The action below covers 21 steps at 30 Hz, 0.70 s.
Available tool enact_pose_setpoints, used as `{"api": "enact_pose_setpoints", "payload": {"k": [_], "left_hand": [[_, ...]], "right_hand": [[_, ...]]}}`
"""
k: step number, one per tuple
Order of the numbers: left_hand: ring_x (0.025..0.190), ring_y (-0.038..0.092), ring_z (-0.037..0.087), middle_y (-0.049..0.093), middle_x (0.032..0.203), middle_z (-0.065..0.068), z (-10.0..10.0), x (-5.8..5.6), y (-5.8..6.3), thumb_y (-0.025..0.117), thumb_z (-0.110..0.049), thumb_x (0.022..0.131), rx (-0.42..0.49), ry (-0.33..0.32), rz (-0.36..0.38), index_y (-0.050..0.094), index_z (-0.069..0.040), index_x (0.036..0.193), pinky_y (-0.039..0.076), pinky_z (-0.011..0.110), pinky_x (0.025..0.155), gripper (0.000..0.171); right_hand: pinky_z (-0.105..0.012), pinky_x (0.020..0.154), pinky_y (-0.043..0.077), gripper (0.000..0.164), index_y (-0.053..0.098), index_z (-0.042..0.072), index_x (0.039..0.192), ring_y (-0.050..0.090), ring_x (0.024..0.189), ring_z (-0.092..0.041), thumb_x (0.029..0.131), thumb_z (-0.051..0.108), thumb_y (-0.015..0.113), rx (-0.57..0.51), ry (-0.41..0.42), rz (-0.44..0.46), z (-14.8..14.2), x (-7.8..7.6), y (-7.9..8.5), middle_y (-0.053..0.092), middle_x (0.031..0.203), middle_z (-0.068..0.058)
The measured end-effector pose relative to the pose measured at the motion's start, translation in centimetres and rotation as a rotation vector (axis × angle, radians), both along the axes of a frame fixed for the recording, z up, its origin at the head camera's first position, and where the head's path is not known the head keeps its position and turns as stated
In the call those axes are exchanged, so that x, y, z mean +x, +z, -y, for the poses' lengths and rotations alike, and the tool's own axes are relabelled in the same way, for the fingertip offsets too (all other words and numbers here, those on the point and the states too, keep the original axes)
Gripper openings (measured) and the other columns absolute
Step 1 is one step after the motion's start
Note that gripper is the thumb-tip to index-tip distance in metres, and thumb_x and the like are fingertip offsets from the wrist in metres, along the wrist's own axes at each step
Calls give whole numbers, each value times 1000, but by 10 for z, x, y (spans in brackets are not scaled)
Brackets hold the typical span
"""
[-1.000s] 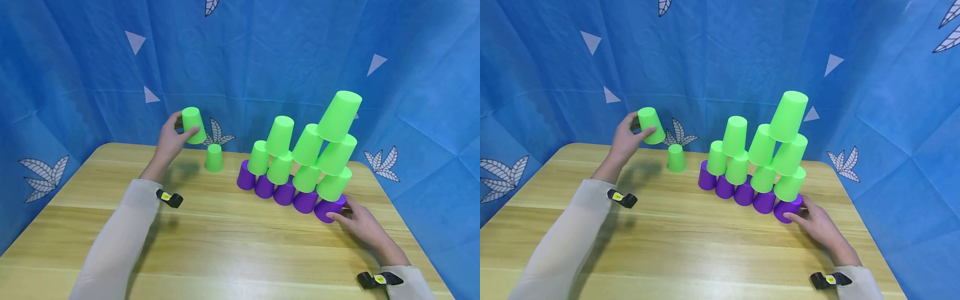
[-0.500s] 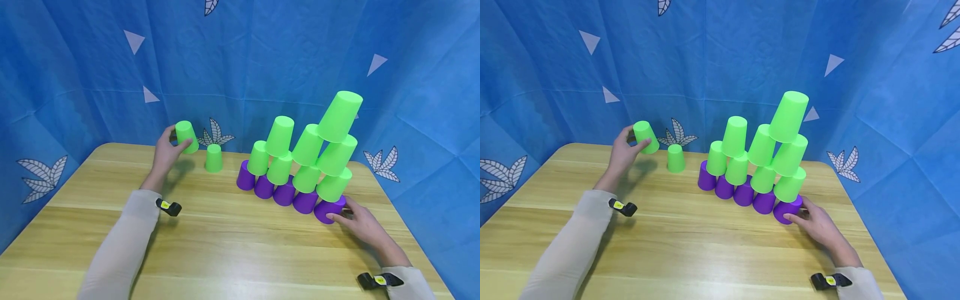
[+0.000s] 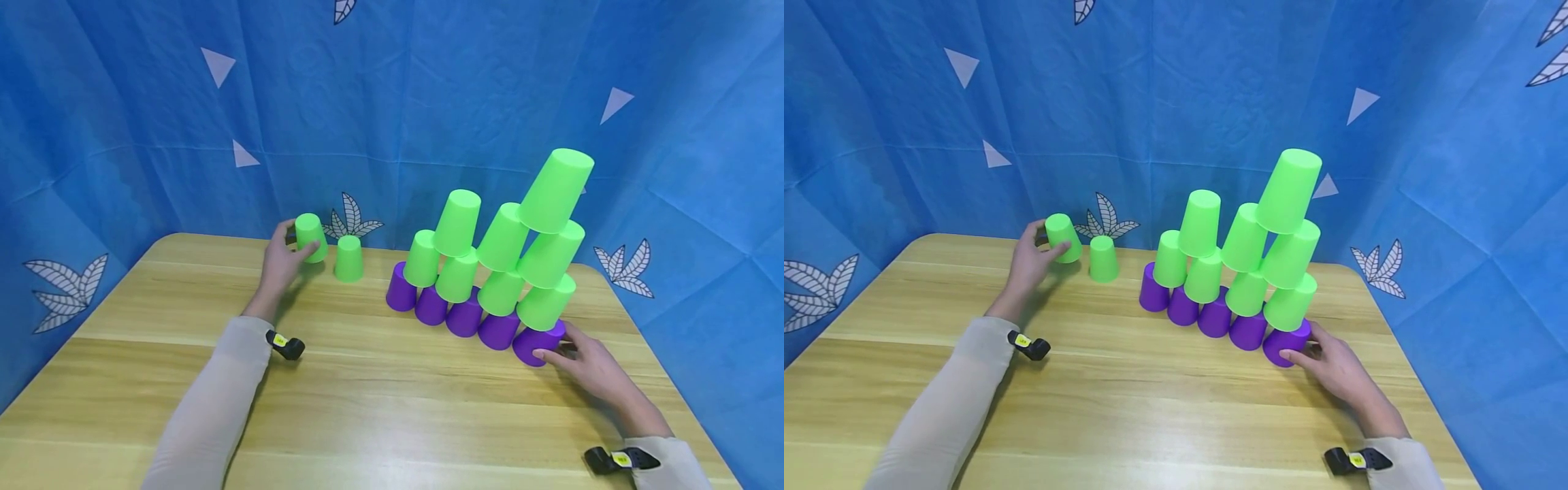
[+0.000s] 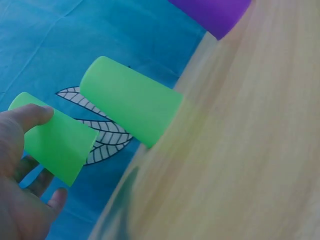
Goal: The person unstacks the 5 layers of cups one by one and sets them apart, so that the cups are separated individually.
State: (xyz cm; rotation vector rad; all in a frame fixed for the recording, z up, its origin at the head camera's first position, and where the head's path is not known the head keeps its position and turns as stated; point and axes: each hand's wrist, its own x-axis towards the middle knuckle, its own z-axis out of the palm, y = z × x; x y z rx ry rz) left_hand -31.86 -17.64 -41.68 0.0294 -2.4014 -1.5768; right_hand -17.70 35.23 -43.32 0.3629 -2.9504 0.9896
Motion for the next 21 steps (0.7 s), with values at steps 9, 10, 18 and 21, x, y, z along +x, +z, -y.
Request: {"api": "enact_pose_setpoints", "payload": {"k": [9, 10, 18, 21], "left_hand": [[130, 44, 36, 45, 143, 21, -3, -1, -13, 72, -21, 91, -27, -16, 28, 35, -2, 148, 38, 48, 107, 70], [130, 44, 36, 45, 142, 21, -3, -1, -15, 72, -21, 91, -26, -18, 30, 35, -3, 148, 38, 48, 106, 70], [128, 46, 39, 45, 142, 23, -3, 1, -25, 70, -21, 92, -27, -40, 57, 33, -3, 149, 41, 48, 104, 71], [128, 46, 38, 46, 142, 22, -3, 3, -28, 70, -21, 92, -39, -33, 60, 34, -3, 149, 41, 48, 104, 69]], "right_hand": [[-57, 90, 48, 65, 44, 2, 143, 59, 110, -45, 94, 37, 67, 5, 3, -4, 0, 0, 0, 60, 127, -25], [-57, 89, 48, 65, 44, 2, 143, 59, 110, -45, 94, 36, 67, 5, 4, -8, 0, 0, 1, 60, 126, -25], [-57, 90, 48, 64, 45, 0, 142, 59, 110, -45, 94, 35, 67, 6, 13, -20, -1, -1, 0, 59, 127, -25], [-56, 90, 49, 63, 45, -1, 141, 60, 110, -44, 94, 35, 67, 9, 12, -18, -1, -1, -2, 60, 126, -25]]}}
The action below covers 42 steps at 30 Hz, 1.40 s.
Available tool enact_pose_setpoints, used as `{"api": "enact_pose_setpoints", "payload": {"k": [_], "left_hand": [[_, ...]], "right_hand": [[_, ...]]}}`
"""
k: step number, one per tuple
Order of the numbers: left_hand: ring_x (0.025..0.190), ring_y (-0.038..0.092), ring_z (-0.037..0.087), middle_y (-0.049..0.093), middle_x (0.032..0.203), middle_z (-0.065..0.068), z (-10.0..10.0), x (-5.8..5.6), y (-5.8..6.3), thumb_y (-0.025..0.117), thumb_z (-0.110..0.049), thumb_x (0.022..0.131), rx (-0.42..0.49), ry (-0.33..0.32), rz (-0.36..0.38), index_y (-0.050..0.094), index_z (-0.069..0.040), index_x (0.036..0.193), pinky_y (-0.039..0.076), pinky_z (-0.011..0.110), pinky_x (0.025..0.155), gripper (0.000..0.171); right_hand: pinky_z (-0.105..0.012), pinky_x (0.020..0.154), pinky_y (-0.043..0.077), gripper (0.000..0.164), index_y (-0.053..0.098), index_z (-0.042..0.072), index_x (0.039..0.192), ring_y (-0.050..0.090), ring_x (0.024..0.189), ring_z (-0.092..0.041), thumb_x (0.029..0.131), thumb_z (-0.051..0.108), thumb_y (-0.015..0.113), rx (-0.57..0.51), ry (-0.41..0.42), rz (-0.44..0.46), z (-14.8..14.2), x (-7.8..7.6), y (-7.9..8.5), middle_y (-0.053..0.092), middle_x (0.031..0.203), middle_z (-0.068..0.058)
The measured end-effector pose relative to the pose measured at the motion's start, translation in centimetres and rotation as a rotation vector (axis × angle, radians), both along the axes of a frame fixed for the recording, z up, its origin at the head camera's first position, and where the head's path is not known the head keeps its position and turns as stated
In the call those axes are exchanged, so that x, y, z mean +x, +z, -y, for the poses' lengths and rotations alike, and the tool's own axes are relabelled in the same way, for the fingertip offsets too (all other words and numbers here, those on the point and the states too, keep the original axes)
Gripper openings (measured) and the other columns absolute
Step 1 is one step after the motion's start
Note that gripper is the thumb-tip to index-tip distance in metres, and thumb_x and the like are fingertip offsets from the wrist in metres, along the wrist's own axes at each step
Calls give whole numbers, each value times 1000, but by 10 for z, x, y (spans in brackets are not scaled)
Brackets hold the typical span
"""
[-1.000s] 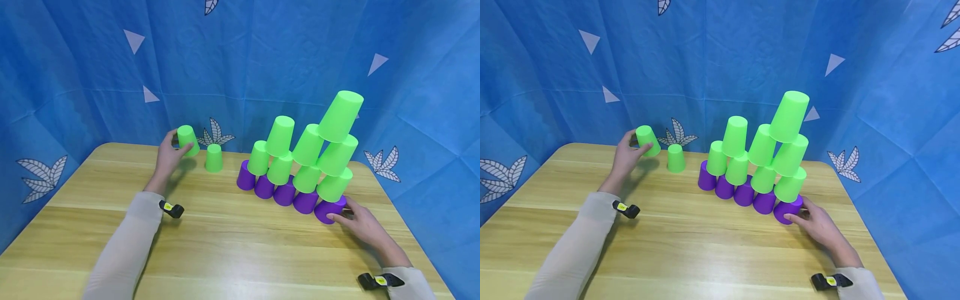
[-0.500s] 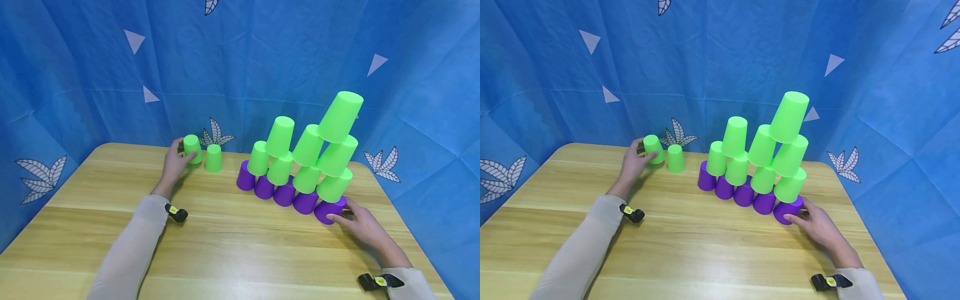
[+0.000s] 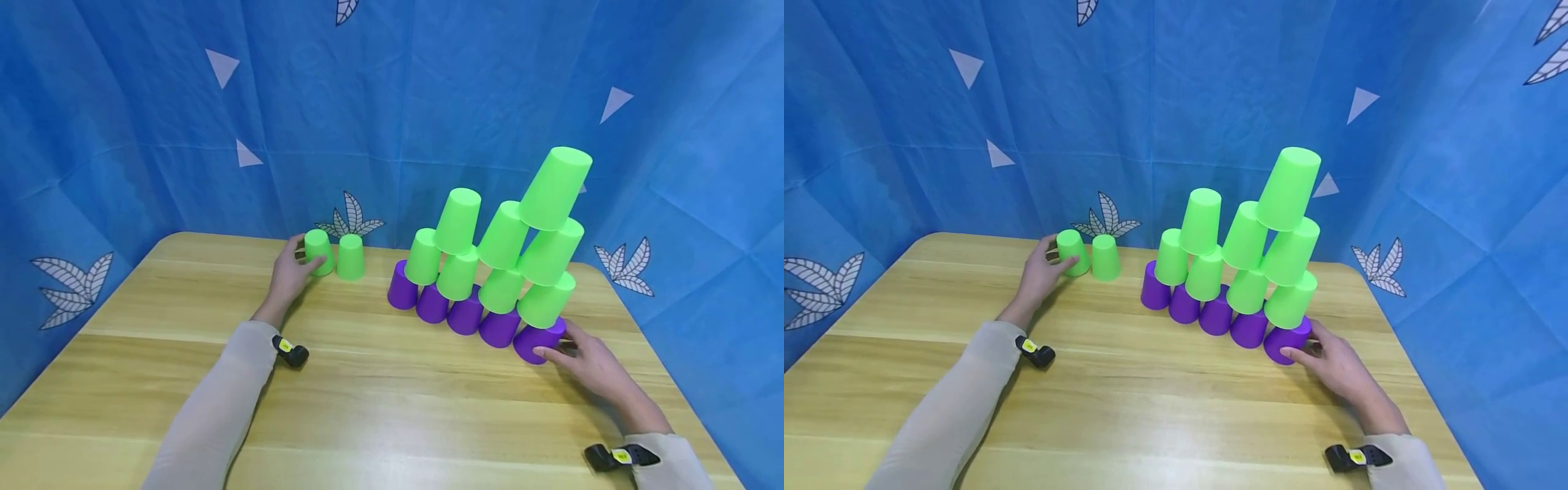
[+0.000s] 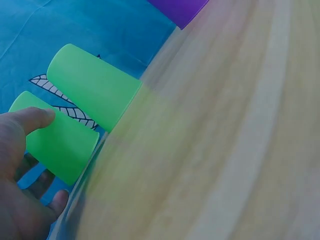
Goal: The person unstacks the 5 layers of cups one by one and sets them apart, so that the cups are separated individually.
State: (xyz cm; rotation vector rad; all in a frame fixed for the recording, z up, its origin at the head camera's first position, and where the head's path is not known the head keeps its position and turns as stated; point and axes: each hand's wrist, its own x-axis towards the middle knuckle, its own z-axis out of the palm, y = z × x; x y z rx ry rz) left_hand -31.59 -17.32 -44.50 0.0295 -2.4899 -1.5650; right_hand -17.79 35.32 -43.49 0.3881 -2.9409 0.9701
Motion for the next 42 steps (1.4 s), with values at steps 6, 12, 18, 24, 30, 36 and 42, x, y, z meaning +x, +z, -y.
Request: {"api": "enact_pose_setpoints", "payload": {"k": [6, 12, 18, 24, 30, 36, 42], "left_hand": [[128, 46, 40, 45, 143, 23, -1, 0, -3, 70, -19, 92, -27, -20, 9, 32, -4, 150, 41, 50, 104, 71], [128, 46, 40, 43, 145, 23, 1, -1, -5, 70, -21, 92, -37, -25, 33, 30, -5, 151, 39, 50, 105, 73], [130, 45, 39, 43, 145, 23, 1, -2, -6, 70, -22, 93, -28, -18, 39, 30, -5, 151, 37, 50, 107, 73], [130, 45, 39, 42, 145, 23, 2, -2, -7, 69, -22, 93, -29, -26, 39, 28, -5, 152, 37, 49, 107, 74], [129, 46, 38, 44, 144, 22, 3, -1, -5, 70, -28, 92, -5, -21, 26, 31, -7, 151, 39, 48, 106, 74], [131, 44, 35, 44, 144, 18, 5, 1, 3, 72, -31, 91, 43, -30, -19, 35, -8, 149, 39, 46, 106, 72], [135, 39, 33, 45, 145, 13, 6, 9, 20, 70, -41, 90, 34, -23, -48, 37, -14, 149, 36, 50, 107, 74]], "right_hand": [[-56, 89, 49, 63, 46, -1, 140, 60, 109, -43, 94, 36, 67, 7, -12, 3, 0, 1, -1, 61, 124, -25], [-56, 90, 49, 62, 46, -1, 140, 60, 109, -43, 94, 36, 67, 6, -9, -3, 0, 1, 0, 61, 124, -24], [-55, 90, 49, 63, 45, 0, 142, 60, 110, -43, 94, 36, 66, -5, -2, 8, 0, 1, 0, 60, 127, -24], [-56, 90, 48, 62, 46, 0, 140, 59, 110, -44, 94, 36, 66, -8, -7, 11, 0, 1, 1, 60, 126, -24], [-56, 90, 48, 62, 46, 0, 140, 60, 110, -43, 94, 36, 66, -5, -7, 12, 0, 1, 0, 60, 126, -25], [-56, 90, 48, 64, 44, 0, 142, 59, 111, -43, 94, 37, 66, -5, -5, 17, 0, 1, 0, 59, 127, -25], [-57, 90, 48, 64, 45, 0, 141, 59, 110, -44, 94, 37, 66, -1, -6, 13, 0, 1, 1, 60, 126, -25]]}}
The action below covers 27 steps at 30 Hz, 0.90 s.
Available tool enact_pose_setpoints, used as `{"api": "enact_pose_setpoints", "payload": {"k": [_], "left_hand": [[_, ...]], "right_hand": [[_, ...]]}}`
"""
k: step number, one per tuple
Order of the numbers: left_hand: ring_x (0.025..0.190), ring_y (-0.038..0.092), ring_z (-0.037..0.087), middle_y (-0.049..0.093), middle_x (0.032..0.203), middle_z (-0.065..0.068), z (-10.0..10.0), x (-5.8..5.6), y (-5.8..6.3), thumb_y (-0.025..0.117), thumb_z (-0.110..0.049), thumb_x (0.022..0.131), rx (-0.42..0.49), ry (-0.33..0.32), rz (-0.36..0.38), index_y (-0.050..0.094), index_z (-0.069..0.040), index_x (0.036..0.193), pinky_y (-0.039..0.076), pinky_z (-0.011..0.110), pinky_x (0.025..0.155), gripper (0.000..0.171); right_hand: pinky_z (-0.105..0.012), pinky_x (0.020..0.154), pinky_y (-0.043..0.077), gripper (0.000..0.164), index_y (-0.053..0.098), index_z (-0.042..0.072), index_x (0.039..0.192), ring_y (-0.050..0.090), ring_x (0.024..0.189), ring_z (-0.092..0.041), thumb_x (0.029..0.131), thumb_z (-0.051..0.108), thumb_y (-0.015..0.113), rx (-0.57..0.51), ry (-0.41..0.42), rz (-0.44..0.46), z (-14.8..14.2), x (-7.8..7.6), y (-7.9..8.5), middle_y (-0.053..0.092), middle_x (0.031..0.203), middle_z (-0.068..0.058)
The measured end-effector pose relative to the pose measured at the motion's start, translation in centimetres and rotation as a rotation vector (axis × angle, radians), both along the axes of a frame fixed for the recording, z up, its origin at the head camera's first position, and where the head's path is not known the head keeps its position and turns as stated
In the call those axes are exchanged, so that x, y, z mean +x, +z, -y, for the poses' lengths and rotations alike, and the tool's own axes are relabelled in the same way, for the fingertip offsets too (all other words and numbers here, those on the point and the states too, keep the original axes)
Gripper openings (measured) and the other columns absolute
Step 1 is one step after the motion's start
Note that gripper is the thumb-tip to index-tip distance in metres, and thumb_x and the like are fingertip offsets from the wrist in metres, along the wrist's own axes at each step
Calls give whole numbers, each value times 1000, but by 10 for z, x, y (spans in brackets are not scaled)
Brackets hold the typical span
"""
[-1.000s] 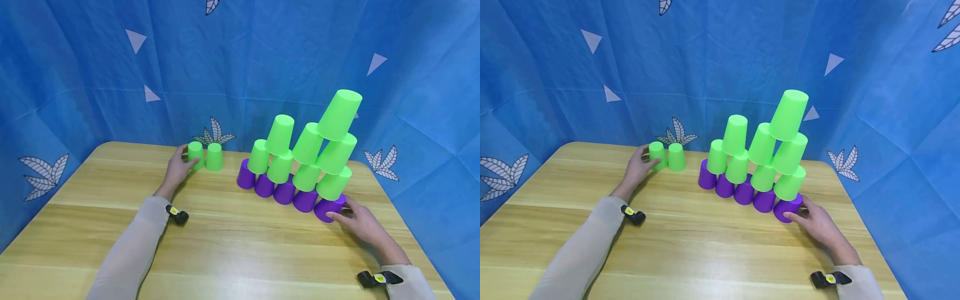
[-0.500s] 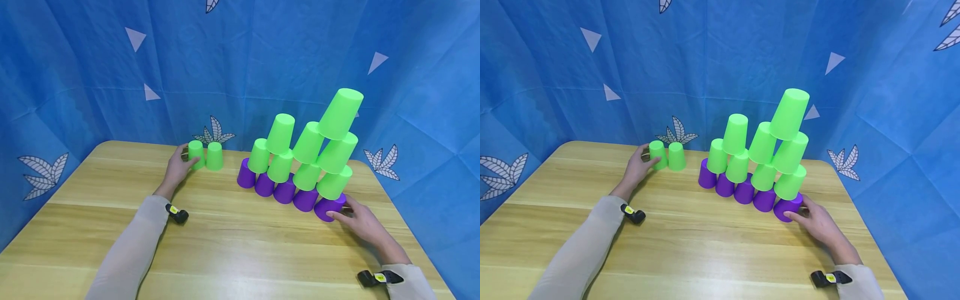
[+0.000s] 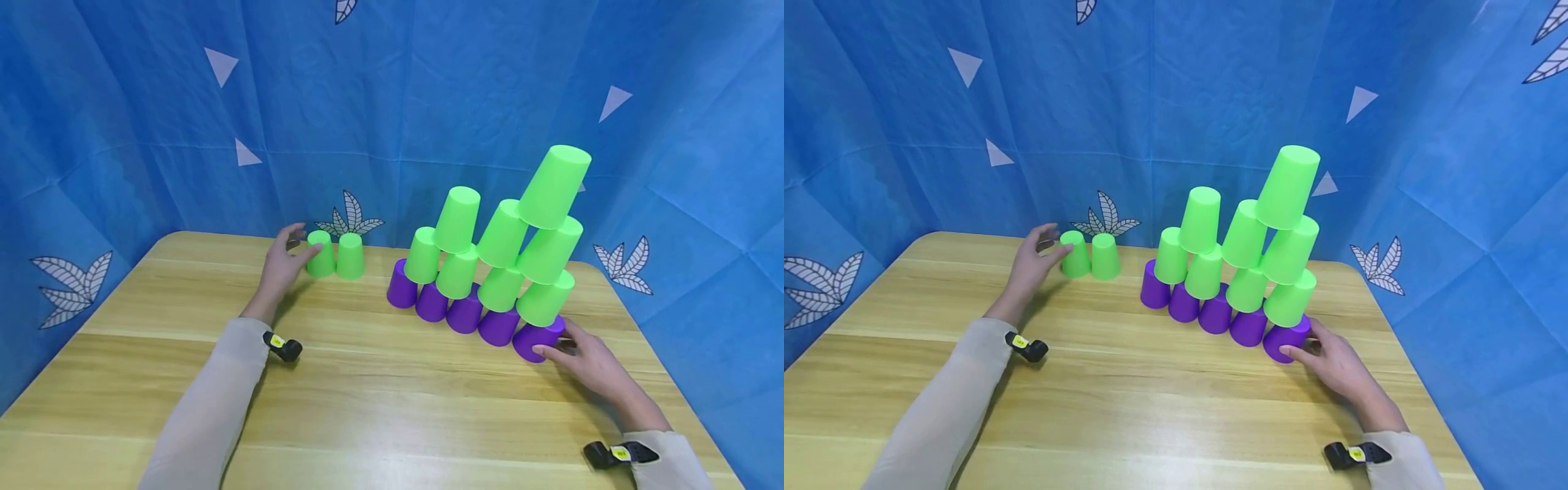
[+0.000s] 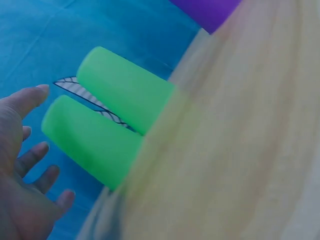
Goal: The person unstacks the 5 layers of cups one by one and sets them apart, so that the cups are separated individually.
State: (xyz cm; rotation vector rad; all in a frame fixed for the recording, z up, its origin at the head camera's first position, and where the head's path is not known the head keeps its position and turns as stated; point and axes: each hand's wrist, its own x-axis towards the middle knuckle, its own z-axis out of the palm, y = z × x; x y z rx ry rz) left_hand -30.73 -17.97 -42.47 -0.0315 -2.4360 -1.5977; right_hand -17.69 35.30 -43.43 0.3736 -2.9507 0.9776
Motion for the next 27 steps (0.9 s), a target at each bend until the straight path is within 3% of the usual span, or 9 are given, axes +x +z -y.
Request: {"api": "enact_pose_setpoints", "payload": {"k": [11, 27], "left_hand": [[137, 36, 28, 44, 148, 5, -7, 9, 29, 68, -51, 88, -69, -32, -76, 42, -16, 147, 30, 52, 110, 73], [139, 34, 27, 41, 150, 5, -44, 34, 73, 59, -50, 95, -217, -188, -211, 46, -18, 146, 28, 58, 109, 62]], "right_hand": [[-56, 90, 49, 65, 43, 0, 143, 59, 111, -44, 94, 37, 66, -8, 6, 7, 0, 0, 1, 59, 128, -25], [-56, 89, 49, 64, 45, 0, 142, 60, 109, -44, 94, 37, 66, -5, -1, -9, 0, 0, 1, 60, 126, -25]]}}
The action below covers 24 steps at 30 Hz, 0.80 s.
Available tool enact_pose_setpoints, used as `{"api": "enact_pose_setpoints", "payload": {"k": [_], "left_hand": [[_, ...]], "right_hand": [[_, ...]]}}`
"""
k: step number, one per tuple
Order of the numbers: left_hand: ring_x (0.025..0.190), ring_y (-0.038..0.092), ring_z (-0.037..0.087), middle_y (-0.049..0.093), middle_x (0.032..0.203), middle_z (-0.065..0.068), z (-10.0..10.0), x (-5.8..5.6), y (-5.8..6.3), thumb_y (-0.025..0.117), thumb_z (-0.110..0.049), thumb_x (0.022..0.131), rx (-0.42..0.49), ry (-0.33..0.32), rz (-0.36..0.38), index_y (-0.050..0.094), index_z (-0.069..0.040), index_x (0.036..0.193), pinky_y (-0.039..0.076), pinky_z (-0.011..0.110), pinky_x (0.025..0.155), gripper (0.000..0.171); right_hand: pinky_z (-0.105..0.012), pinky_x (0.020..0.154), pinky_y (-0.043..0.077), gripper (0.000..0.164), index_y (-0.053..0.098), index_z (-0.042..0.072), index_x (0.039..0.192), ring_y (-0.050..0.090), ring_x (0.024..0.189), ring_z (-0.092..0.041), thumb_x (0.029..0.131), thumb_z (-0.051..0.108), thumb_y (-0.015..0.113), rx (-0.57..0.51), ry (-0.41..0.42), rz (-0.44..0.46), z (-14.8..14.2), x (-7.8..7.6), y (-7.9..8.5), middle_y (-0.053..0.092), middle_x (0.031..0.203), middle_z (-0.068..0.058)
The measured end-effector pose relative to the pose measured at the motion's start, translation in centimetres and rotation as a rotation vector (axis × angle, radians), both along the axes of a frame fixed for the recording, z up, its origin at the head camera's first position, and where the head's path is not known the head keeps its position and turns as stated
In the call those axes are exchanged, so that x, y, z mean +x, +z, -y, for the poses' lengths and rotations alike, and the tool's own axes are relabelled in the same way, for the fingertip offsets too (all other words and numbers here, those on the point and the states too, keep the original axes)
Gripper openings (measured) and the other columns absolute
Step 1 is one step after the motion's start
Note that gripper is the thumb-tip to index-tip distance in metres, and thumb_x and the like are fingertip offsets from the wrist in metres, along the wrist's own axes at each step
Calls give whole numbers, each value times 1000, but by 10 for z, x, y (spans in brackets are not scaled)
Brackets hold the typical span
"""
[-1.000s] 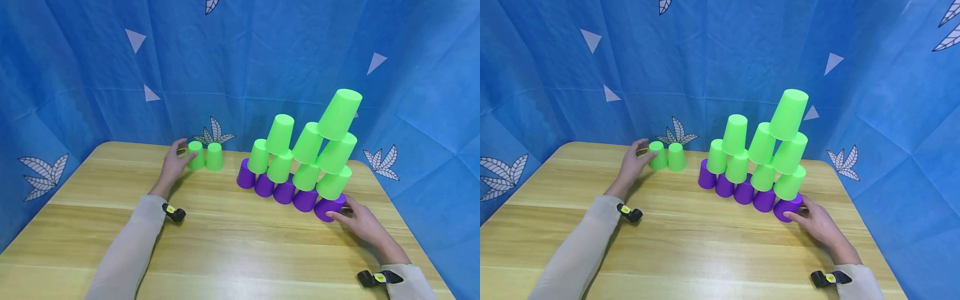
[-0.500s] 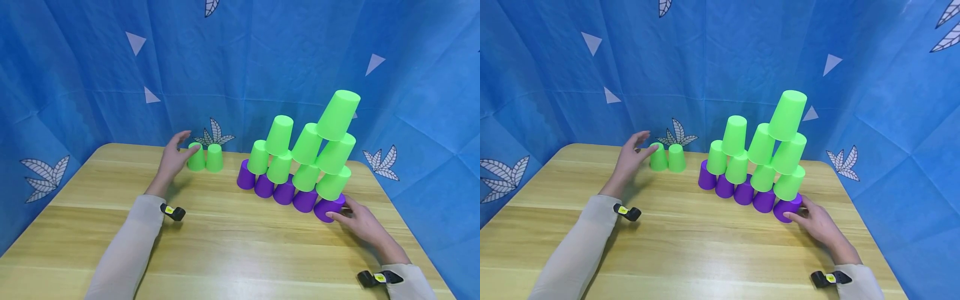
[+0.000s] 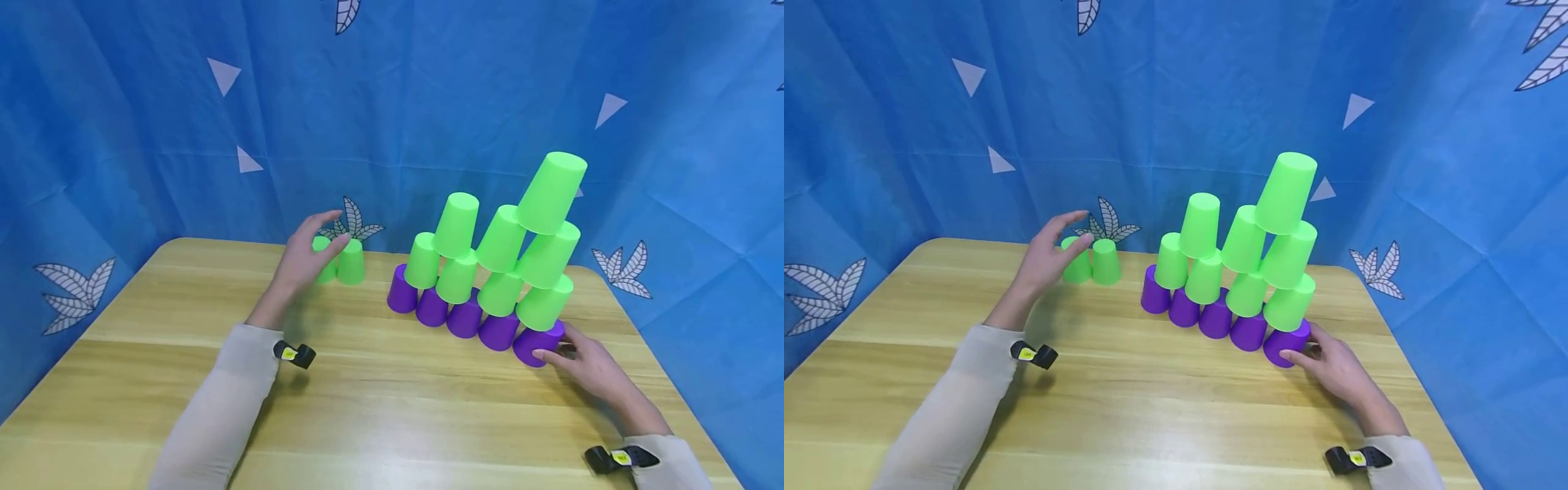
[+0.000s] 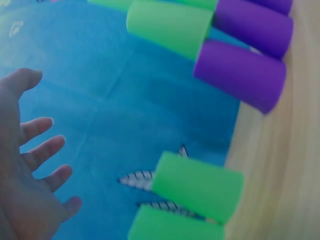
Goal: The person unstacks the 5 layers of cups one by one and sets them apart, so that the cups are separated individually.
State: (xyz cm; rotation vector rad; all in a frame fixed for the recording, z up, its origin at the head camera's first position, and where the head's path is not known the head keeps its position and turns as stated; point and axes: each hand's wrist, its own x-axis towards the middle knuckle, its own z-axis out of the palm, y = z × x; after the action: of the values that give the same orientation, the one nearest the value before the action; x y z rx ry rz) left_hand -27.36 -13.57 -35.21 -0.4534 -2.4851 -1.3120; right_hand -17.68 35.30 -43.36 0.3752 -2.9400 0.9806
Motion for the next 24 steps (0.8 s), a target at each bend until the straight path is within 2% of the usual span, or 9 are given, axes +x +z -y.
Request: {"api": "enact_pose_setpoints", "payload": {"k": [5, 10, 14, 18, 21, 24], "left_hand": [[141, 32, 25, 41, 150, 3, -19, 7, 16, 59, -48, 95, -34, -44, -42, 47, -20, 146, 27, 58, 110, 59], [140, 33, 21, 43, 149, 0, -45, 11, 44, 58, -52, 94, -93, -97, -62, 47, -24, 145, 30, 56, 109, 59], [139, 34, 18, 43, 148, -2, -66, 13, 68, 59, -54, 93, -164, -164, -71, 48, -24, 145, 32, 50, 109, 61], [139, 34, 18, 43, 148, -1, -87, 18, 89, 60, -53, 93, -239, -224, -118, 47, -23, 145, 34, 49, 108, 61], [139, 34, 17, 43, 148, -2, -103, 21, 104, 60, -52, 93, -276, -265, -160, 47, -24, 146, 35, 47, 108, 61], [140, 32, 14, 42, 149, -4, -120, 22, 116, 60, -53, 93, -305, -301, -167, 45, -26, 147, 34, 44, 109, 62]], "right_hand": [[-56, 89, 49, 64, 46, 0, 141, 60, 109, -44, 94, 38, 66, -1, -3, 0, 1, 0, -1, 61, 125, -24], [-56, 89, 49, 65, 45, 0, 142, 60, 109, -44, 94, 38, 66, 1, -4, 3, 0, 1, 0, 61, 125, -25], [-57, 90, 48, 65, 45, 0, 142, 59, 110, -44, 94, 38, 66, 0, -3, 5, 0, 1, 0, 60, 126, -25], [-56, 90, 49, 64, 45, 1, 143, 59, 111, -44, 94, 37, 66, -2, 7, -2, 0, 0, 0, 60, 126, -24], [-56, 90, 49, 64, 45, 1, 142, 60, 111, -43, 94, 37, 66, 1, 10, -7, -1, 0, -1, 61, 126, -24], [-56, 90, 48, 63, 46, 1, 142, 60, 111, -43, 94, 37, 66, 2, 8, -8, -1, 0, -2, 61, 125, -23]]}}
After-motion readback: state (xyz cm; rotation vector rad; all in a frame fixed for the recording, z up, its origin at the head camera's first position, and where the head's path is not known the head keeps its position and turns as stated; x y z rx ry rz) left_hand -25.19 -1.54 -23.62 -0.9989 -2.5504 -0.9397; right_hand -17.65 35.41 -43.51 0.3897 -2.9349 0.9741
